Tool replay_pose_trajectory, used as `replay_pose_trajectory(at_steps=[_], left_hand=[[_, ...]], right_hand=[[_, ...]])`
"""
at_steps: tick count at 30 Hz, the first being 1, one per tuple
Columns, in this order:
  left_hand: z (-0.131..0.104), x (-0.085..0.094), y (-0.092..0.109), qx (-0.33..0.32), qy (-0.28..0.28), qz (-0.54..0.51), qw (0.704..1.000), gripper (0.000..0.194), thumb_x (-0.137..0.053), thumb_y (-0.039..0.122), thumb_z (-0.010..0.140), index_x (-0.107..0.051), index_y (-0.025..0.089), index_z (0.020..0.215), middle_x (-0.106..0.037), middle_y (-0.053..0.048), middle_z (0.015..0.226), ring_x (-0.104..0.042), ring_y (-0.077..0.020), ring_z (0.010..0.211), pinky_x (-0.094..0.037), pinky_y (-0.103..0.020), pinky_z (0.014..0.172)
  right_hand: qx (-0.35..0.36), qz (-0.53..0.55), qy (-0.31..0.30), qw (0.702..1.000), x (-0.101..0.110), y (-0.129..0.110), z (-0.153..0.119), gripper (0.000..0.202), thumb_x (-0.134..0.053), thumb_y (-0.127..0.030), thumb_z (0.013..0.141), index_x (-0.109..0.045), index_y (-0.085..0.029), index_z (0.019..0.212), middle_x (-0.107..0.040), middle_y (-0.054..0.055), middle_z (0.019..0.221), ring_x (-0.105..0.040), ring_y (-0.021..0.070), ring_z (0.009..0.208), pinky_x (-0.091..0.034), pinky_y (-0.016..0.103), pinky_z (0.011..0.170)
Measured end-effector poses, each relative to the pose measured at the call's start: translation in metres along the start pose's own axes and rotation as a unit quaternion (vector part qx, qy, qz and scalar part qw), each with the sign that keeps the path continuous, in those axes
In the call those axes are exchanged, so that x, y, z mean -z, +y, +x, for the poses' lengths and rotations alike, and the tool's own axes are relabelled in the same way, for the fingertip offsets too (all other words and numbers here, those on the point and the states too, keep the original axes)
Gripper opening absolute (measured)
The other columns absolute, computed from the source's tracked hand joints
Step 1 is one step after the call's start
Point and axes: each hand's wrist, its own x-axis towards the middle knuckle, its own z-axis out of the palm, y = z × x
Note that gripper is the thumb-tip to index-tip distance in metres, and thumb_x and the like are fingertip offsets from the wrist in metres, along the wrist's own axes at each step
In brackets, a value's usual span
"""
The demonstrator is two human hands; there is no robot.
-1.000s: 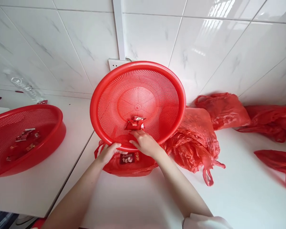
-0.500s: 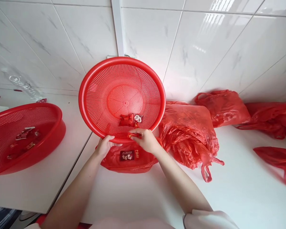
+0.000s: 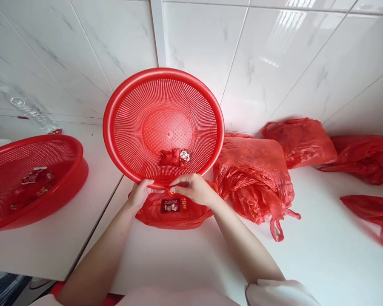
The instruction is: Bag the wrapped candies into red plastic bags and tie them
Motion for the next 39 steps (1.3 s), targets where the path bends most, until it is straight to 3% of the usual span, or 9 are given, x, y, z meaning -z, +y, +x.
replay_pose_trajectory(at_steps=[4, 7, 11, 14, 20, 26, 30, 35, 39], left_hand=[[-0.001, 0.001, -0.004, 0.001, -0.013, 0.010, 1.000, 0.012, -0.065, 0.027, 0.072, -0.067, 0.015, 0.074, -0.071, -0.007, 0.087, -0.068, -0.0270, 0.087, -0.059, -0.037, 0.066], [-0.001, 0.002, -0.008, -0.005, -0.025, 0.030, 0.999, 0.014, -0.065, 0.027, 0.073, -0.063, 0.015, 0.065, -0.067, -0.005, 0.076, -0.068, -0.0256, 0.085, -0.059, -0.036, 0.066], [-0.003, 0.002, -0.008, 0.008, -0.056, 0.049, 0.997, 0.014, -0.064, 0.028, 0.074, -0.064, 0.018, 0.065, -0.064, -0.002, 0.069, -0.068, -0.0252, 0.082, -0.059, -0.036, 0.065], [-0.003, 0.002, -0.007, 0.006, -0.056, 0.058, 0.997, 0.013, -0.064, 0.028, 0.075, -0.065, 0.019, 0.065, -0.063, -0.003, 0.070, -0.067, -0.0252, 0.082, -0.058, -0.035, 0.065], [0.002, 0.007, -0.005, -0.029, -0.001, 0.038, 0.999, 0.014, -0.065, 0.026, 0.072, -0.063, 0.015, 0.063, -0.056, -0.002, 0.066, -0.064, -0.0217, 0.072, -0.058, -0.034, 0.059], [0.003, 0.004, 0.004, -0.019, 0.029, -0.005, 0.999, 0.015, -0.068, 0.024, 0.065, -0.064, 0.014, 0.076, -0.058, -0.001, 0.073, -0.060, -0.0185, 0.073, -0.059, -0.036, 0.061], [0.003, 0.002, 0.004, -0.025, 0.031, -0.002, 0.999, 0.024, -0.067, 0.024, 0.065, -0.065, 0.014, 0.086, -0.060, -0.003, 0.080, -0.060, -0.0194, 0.075, -0.058, -0.035, 0.059], [0.003, 0.003, 0.001, -0.033, 0.036, 0.027, 0.998, 0.021, -0.067, 0.025, 0.066, -0.066, 0.015, 0.085, -0.062, -0.003, 0.083, -0.060, -0.0193, 0.075, -0.058, -0.034, 0.059], [0.002, 0.004, 0.001, -0.038, 0.026, 0.048, 0.998, 0.014, -0.066, 0.028, 0.069, -0.065, 0.016, 0.076, -0.062, -0.003, 0.077, -0.063, -0.0220, 0.076, -0.059, -0.036, 0.062]], right_hand=[[0.029, -0.086, -0.006, 0.996, -0.005, -0.006, -0.001, 0.028, -0.053, -0.039, 0.095, -0.073, -0.022, 0.104, -0.075, 0.003, 0.098, -0.070, 0.0182, 0.089, -0.054, 0.032, 0.084], [0.049, -0.173, 0.068, 0.981, -0.001, 0.002, 0.003, 0.028, -0.048, -0.035, 0.098, -0.071, -0.022, 0.108, -0.073, 0.004, 0.103, -0.068, 0.0186, 0.096, -0.052, 0.032, 0.088], [0.034, -0.365, 0.167, 0.915, 0.005, 0.025, 0.009, 0.032, -0.050, -0.031, 0.096, -0.064, -0.016, 0.120, -0.067, 0.014, 0.120, -0.061, 0.0274, 0.114, -0.047, 0.043, 0.098], [0.032, -0.452, 0.119, 0.883, 0.007, 0.034, 0.008, 0.046, -0.051, -0.040, 0.095, -0.057, -0.012, 0.131, -0.056, 0.020, 0.137, -0.052, 0.0337, 0.127, -0.039, 0.053, 0.107], [0.108, -0.352, 0.006, 0.930, 0.012, 0.021, 0.001, 0.037, -0.060, -0.033, 0.090, -0.063, -0.021, 0.125, -0.062, 0.012, 0.129, -0.059, 0.0262, 0.117, -0.048, 0.044, 0.099], [0.057, -0.046, 0.149, 0.986, 0.013, 0.015, 0.005, 0.022, -0.065, -0.031, 0.087, -0.068, -0.019, 0.105, -0.071, 0.005, 0.091, -0.067, 0.0170, 0.083, -0.053, 0.033, 0.079], [0.031, 0.097, 0.142, 0.985, 0.016, 0.009, 0.006, 0.038, -0.071, -0.034, 0.081, -0.062, -0.018, 0.114, -0.062, 0.000, 0.078, -0.059, 0.0121, 0.069, -0.049, 0.027, 0.067], [0.044, 0.025, 0.125, 0.991, 0.019, -0.003, -0.004, 0.035, -0.068, -0.028, 0.083, -0.058, -0.019, 0.115, -0.061, -0.001, 0.079, -0.057, 0.0117, 0.071, -0.047, 0.026, 0.067], [0.020, -0.123, -0.001, 0.992, 0.019, -0.006, -0.011, 0.018, -0.057, -0.024, 0.090, -0.065, -0.021, 0.105, -0.070, 0.002, 0.089, -0.064, 0.0147, 0.078, -0.051, 0.029, 0.074]])
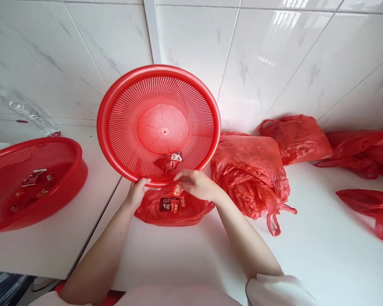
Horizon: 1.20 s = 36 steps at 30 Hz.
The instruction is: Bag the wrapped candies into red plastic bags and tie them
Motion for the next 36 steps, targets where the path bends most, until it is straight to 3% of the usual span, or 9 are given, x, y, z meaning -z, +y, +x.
replay_pose_trajectory(at_steps=[3, 6, 8, 11, 14, 18, 26, 33, 36], left_hand=[[-0.003, 0.000, 0.000, -0.003, -0.012, 0.016, 1.000, 0.011, -0.066, 0.028, 0.070, -0.064, 0.017, 0.069, -0.061, -0.003, 0.073, -0.065, -0.0232, 0.076, -0.059, -0.036, 0.063], [-0.007, -0.003, -0.003, 0.012, -0.029, 0.039, 0.999, 0.012, -0.066, 0.029, 0.071, -0.063, 0.019, 0.065, -0.063, -0.002, 0.069, -0.067, -0.0240, 0.074, -0.058, -0.035, 0.064], [-0.011, -0.006, -0.004, 0.035, -0.050, 0.047, 0.997, 0.014, -0.065, 0.031, 0.073, -0.063, 0.020, 0.064, -0.064, -0.002, 0.068, -0.068, -0.0250, 0.074, -0.057, -0.035, 0.064], [-0.014, -0.010, -0.005, 0.053, -0.076, 0.043, 0.995, 0.013, -0.063, 0.030, 0.073, -0.063, 0.021, 0.064, -0.067, -0.003, 0.067, -0.069, -0.0260, 0.075, -0.056, -0.034, 0.063], [-0.015, -0.012, -0.005, 0.056, -0.072, 0.034, 0.995, 0.014, -0.062, 0.028, 0.073, -0.063, 0.021, 0.061, -0.068, -0.003, 0.068, -0.069, -0.0258, 0.075, -0.056, -0.034, 0.063], [-0.012, -0.015, -0.004, 0.074, -0.057, -0.024, 0.995, 0.009, -0.061, 0.026, 0.072, -0.068, 0.020, 0.073, -0.070, -0.003, 0.073, -0.069, -0.0260, 0.080, -0.056, -0.035, 0.064], [-0.008, -0.015, -0.004, 0.055, -0.015, -0.037, 0.998, 0.007, -0.063, 0.024, 0.069, -0.064, 0.018, 0.072, -0.072, -0.005, 0.083, -0.069, -0.0265, 0.083, -0.058, -0.035, 0.061], [-0.005, -0.009, -0.002, 0.037, -0.027, -0.034, 0.998, 0.007, -0.062, 0.024, 0.072, -0.064, 0.017, 0.074, -0.070, -0.006, 0.092, -0.068, -0.0245, 0.085, -0.057, -0.032, 0.059], [-0.006, -0.009, 0.004, 0.026, -0.019, -0.046, 0.998, 0.018, -0.063, 0.024, 0.069, -0.065, 0.016, 0.086, -0.069, -0.007, 0.096, -0.068, -0.0243, 0.085, -0.058, -0.032, 0.060]], right_hand=[[0.014, -0.099, -0.026, 0.995, -0.004, 0.002, 0.001, 0.021, -0.049, -0.023, 0.093, -0.069, -0.022, 0.101, -0.073, 0.003, 0.092, -0.068, 0.0168, 0.081, -0.052, 0.031, 0.078], [0.038, -0.166, 0.076, 0.982, -0.011, 0.005, 0.007, 0.026, -0.047, -0.029, 0.096, -0.065, -0.022, 0.113, -0.071, 0.007, 0.108, -0.067, 0.0206, 0.099, -0.052, 0.036, 0.089], [0.054, -0.205, 0.108, 0.971, -0.014, 0.009, 0.010, 0.041, -0.051, -0.037, 0.095, -0.055, -0.020, 0.132, -0.059, 0.013, 0.134, -0.054, 0.0254, 0.125, -0.045, 0.044, 0.103], [0.063, -0.249, 0.039, 0.966, -0.015, 0.014, 0.011, 0.066, -0.056, -0.043, 0.091, -0.035, -0.021, 0.149, -0.030, 0.016, 0.157, -0.030, 0.0315, 0.144, -0.032, 0.055, 0.113], [0.068, -0.254, -0.040, 0.964, -0.011, 0.015, 0.009, 0.075, -0.060, -0.050, 0.087, -0.033, -0.023, 0.151, -0.035, 0.016, 0.154, -0.033, 0.0336, 0.143, -0.029, 0.058, 0.114], [0.087, -0.250, -0.036, 0.964, -0.010, 0.012, 0.008, 0.091, -0.069, -0.061, 0.077, -0.037, -0.017, 0.149, -0.054, 0.019, 0.140, -0.047, 0.0336, 0.134, -0.029, 0.057, 0.115], [0.096, -0.316, 0.022, 0.944, -0.042, 0.016, 0.015, 0.073, -0.065, -0.034, 0.087, -0.036, -0.009, 0.149, -0.040, 0.022, 0.150, -0.041, 0.0314, 0.139, -0.040, 0.047, 0.112], [0.122, -0.109, 0.004, 0.986, -0.022, 0.006, 0.011, 0.050, -0.062, -0.025, 0.089, -0.054, -0.024, 0.138, -0.065, 0.007, 0.131, -0.063, 0.0228, 0.117, -0.050, 0.040, 0.101], [0.044, 0.095, 0.095, 0.990, -0.019, 0.005, 0.013, 0.032, -0.064, -0.036, 0.088, -0.070, -0.022, 0.116, -0.073, 0.006, 0.114, -0.070, 0.0226, 0.103, -0.056, 0.039, 0.093]])
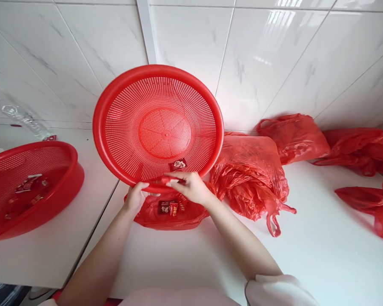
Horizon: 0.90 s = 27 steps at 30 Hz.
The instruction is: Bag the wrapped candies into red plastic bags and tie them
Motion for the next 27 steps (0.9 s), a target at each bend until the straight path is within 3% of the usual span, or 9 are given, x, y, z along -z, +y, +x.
replay_pose_trajectory(at_steps=[3, 5, 9, 13, 16, 22, 27], left_hand=[[0.001, 0.002, 0.007, -0.013, 0.015, -0.009, 1.000, 0.028, -0.064, 0.024, 0.067, -0.064, 0.015, 0.094, -0.069, -0.006, 0.096, -0.068, -0.0242, 0.084, -0.058, -0.033, 0.060], [0.001, 0.004, 0.011, -0.020, 0.018, -0.012, 1.000, 0.029, -0.064, 0.024, 0.067, -0.063, 0.016, 0.095, -0.068, -0.006, 0.099, -0.067, -0.0241, 0.085, -0.059, -0.034, 0.060], [0.000, 0.005, 0.013, -0.023, 0.021, -0.012, 0.999, 0.026, -0.063, 0.024, 0.067, -0.062, 0.015, 0.091, -0.067, -0.008, 0.101, -0.067, -0.0257, 0.088, -0.060, -0.035, 0.060], [0.000, 0.005, 0.011, -0.023, 0.017, -0.001, 1.000, 0.032, -0.062, 0.024, 0.068, -0.063, 0.015, 0.099, -0.067, -0.008, 0.104, -0.067, -0.0257, 0.090, -0.061, -0.036, 0.061], [0.002, 0.006, 0.009, -0.024, 0.017, 0.000, 1.000, 0.038, -0.062, 0.024, 0.068, -0.063, 0.016, 0.105, -0.067, -0.007, 0.104, -0.068, -0.0246, 0.088, -0.061, -0.036, 0.061], [0.002, 0.007, 0.009, -0.021, 0.016, -0.013, 1.000, 0.032, -0.063, 0.023, 0.068, -0.063, 0.014, 0.099, -0.068, -0.008, 0.100, -0.068, -0.0259, 0.088, -0.059, -0.035, 0.059], [0.002, 0.008, 0.009, -0.018, 0.037, 0.007, 0.999, 0.028, -0.063, 0.024, 0.067, -0.064, 0.012, 0.092, -0.069, -0.007, 0.088, -0.068, -0.0272, 0.082, -0.058, -0.037, 0.057]], right_hand=[[-0.118, 0.219, 0.122, 0.961, -0.001, 0.004, 0.005, 0.033, -0.067, -0.048, 0.084, -0.075, -0.018, 0.094, -0.076, 0.006, 0.095, -0.073, 0.0205, 0.086, -0.062, 0.034, 0.078], [-0.154, 0.315, 0.159, 0.923, 0.000, 0.007, 0.007, 0.033, -0.074, -0.046, 0.078, -0.074, -0.018, 0.094, -0.076, 0.005, 0.093, -0.073, 0.0179, 0.084, -0.062, 0.030, 0.077], [-0.164, 0.366, 0.147, 0.904, 0.001, 0.006, 0.008, 0.035, -0.087, -0.031, 0.064, -0.075, -0.018, 0.095, -0.076, 0.004, 0.100, -0.071, 0.0171, 0.095, -0.058, 0.031, 0.093], [-0.185, 0.375, 0.146, 0.897, -0.001, 0.004, 0.008, 0.037, -0.088, -0.027, 0.060, -0.076, -0.017, 0.092, -0.077, 0.004, 0.098, -0.072, 0.0179, 0.094, -0.057, 0.033, 0.094], [-0.182, 0.365, 0.142, 0.902, -0.002, 0.004, 0.007, 0.034, -0.089, -0.028, 0.059, -0.076, -0.018, 0.089, -0.077, 0.003, 0.094, -0.073, 0.0177, 0.089, -0.058, 0.034, 0.092], [-0.120, 0.310, 0.119, 0.936, -0.002, 0.004, 0.001, 0.027, -0.086, -0.030, 0.064, -0.076, -0.021, 0.087, -0.077, 0.002, 0.090, -0.073, 0.0190, 0.084, -0.060, 0.036, 0.085], [-0.088, 0.251, 0.065, 0.962, -0.001, -0.008, -0.004, 0.029, -0.084, -0.033, 0.068, -0.073, -0.020, 0.092, -0.075, 0.002, 0.088, -0.072, 0.0212, 0.084, -0.062, 0.037, 0.078]])
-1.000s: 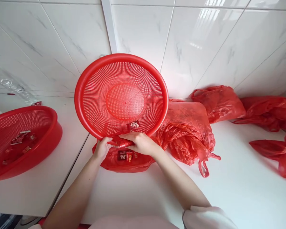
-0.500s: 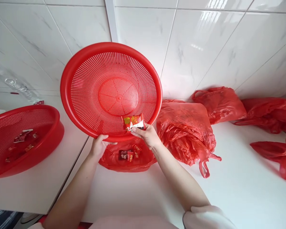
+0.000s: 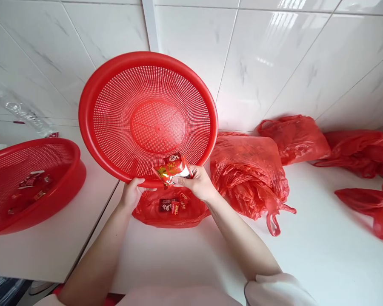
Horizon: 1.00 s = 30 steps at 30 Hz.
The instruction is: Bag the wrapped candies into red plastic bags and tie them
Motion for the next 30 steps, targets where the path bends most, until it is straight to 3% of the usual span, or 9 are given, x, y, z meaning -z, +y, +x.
replay_pose_trajectory(at_steps=[5, 7, 10, 12, 14, 18, 23, 26, 30], left_hand=[[0.001, -0.001, -0.002, -0.002, 0.012, -0.014, 1.000, 0.024, -0.063, 0.023, 0.066, -0.064, 0.014, 0.088, -0.068, -0.006, 0.089, -0.067, -0.0251, 0.082, -0.059, -0.035, 0.061], [0.002, 0.000, -0.003, -0.006, 0.014, -0.010, 1.000, 0.025, -0.064, 0.023, 0.066, -0.063, 0.015, 0.089, -0.067, -0.005, 0.088, -0.067, -0.0246, 0.082, -0.058, -0.033, 0.060], [0.005, 0.004, -0.006, -0.021, 0.007, 0.018, 1.000, 0.029, -0.065, 0.025, 0.067, -0.063, 0.015, 0.093, -0.067, -0.004, 0.086, -0.067, -0.0244, 0.081, -0.058, -0.033, 0.059], [0.007, 0.006, -0.008, -0.035, 0.004, 0.032, 0.999, 0.029, -0.064, 0.026, 0.067, -0.064, 0.015, 0.094, -0.068, -0.004, 0.088, -0.067, -0.0240, 0.081, -0.058, -0.032, 0.058], [0.007, 0.007, -0.010, -0.053, 0.012, 0.042, 0.998, 0.025, -0.064, 0.026, 0.068, -0.065, 0.015, 0.090, -0.069, -0.005, 0.089, -0.067, -0.0236, 0.081, -0.058, -0.032, 0.058], [0.004, 0.006, -0.011, -0.079, 0.026, 0.069, 0.994, 0.019, -0.063, 0.026, 0.070, -0.067, 0.016, 0.085, -0.070, -0.004, 0.083, -0.068, -0.0232, 0.076, -0.057, -0.032, 0.059], [-0.003, 0.000, -0.019, -0.009, -0.039, 0.060, 0.997, 0.011, -0.061, 0.027, 0.072, -0.066, 0.018, 0.069, -0.068, -0.003, 0.064, -0.070, -0.0258, 0.070, -0.057, -0.034, 0.059], [-0.005, -0.003, -0.025, 0.003, -0.049, 0.049, 0.998, 0.012, -0.060, 0.027, 0.073, -0.066, 0.019, 0.067, -0.067, -0.004, 0.062, -0.071, -0.0269, 0.071, -0.057, -0.035, 0.060], [-0.002, -0.003, -0.024, -0.017, -0.021, 0.026, 0.999, 0.010, -0.062, 0.025, 0.071, -0.068, 0.019, 0.077, -0.070, -0.004, 0.077, -0.071, -0.0261, 0.076, -0.058, -0.035, 0.062]], right_hand=[[-0.063, -0.021, -0.095, 0.993, 0.003, -0.006, -0.003, 0.056, -0.083, -0.030, 0.069, -0.055, -0.024, 0.117, -0.071, 0.000, 0.098, -0.071, 0.0182, 0.082, -0.063, 0.035, 0.071], [-0.098, -0.111, -0.161, 0.976, 0.005, -0.003, -0.003, 0.050, -0.078, -0.033, 0.074, -0.056, -0.022, 0.118, -0.071, 0.002, 0.095, -0.070, 0.0175, 0.078, -0.061, 0.033, 0.070], [-0.063, -0.301, -0.220, 0.926, 0.003, 0.005, -0.004, 0.043, -0.074, -0.028, 0.077, -0.061, -0.022, 0.118, -0.073, 0.001, 0.092, -0.069, 0.0168, 0.076, -0.057, 0.030, 0.071], [-0.021, -0.385, -0.201, 0.900, 0.000, 0.011, -0.004, 0.036, -0.069, -0.020, 0.080, -0.063, -0.023, 0.115, -0.073, 0.001, 0.094, -0.068, 0.0166, 0.081, -0.055, 0.028, 0.074], [0.025, -0.451, -0.127, 0.883, -0.004, 0.016, -0.003, 0.023, -0.061, -0.017, 0.086, -0.064, -0.022, 0.109, -0.072, 0.003, 0.095, -0.068, 0.0170, 0.086, -0.053, 0.029, 0.079], [0.126, -0.557, 0.004, 0.821, -0.007, 0.020, 0.001, 0.019, -0.048, -0.028, 0.097, -0.063, -0.019, 0.104, -0.069, 0.009, 0.100, -0.065, 0.0209, 0.093, -0.052, 0.034, 0.084], [0.196, -0.626, -0.042, 0.753, -0.004, 0.024, 0.004, 0.046, -0.046, -0.043, 0.098, -0.051, -0.014, 0.134, -0.054, 0.018, 0.138, -0.048, 0.0292, 0.131, -0.040, 0.048, 0.108], [0.197, -0.612, -0.087, 0.761, -0.004, 0.028, 0.003, 0.049, -0.048, -0.041, 0.097, -0.050, -0.013, 0.138, -0.053, 0.018, 0.141, -0.043, 0.0290, 0.136, -0.038, 0.049, 0.111], [0.167, -0.479, -0.090, 0.857, -0.006, 0.028, 0.001, 0.032, -0.049, -0.029, 0.097, -0.064, -0.020, 0.124, -0.068, 0.010, 0.121, -0.064, 0.0218, 0.111, -0.052, 0.039, 0.097]])
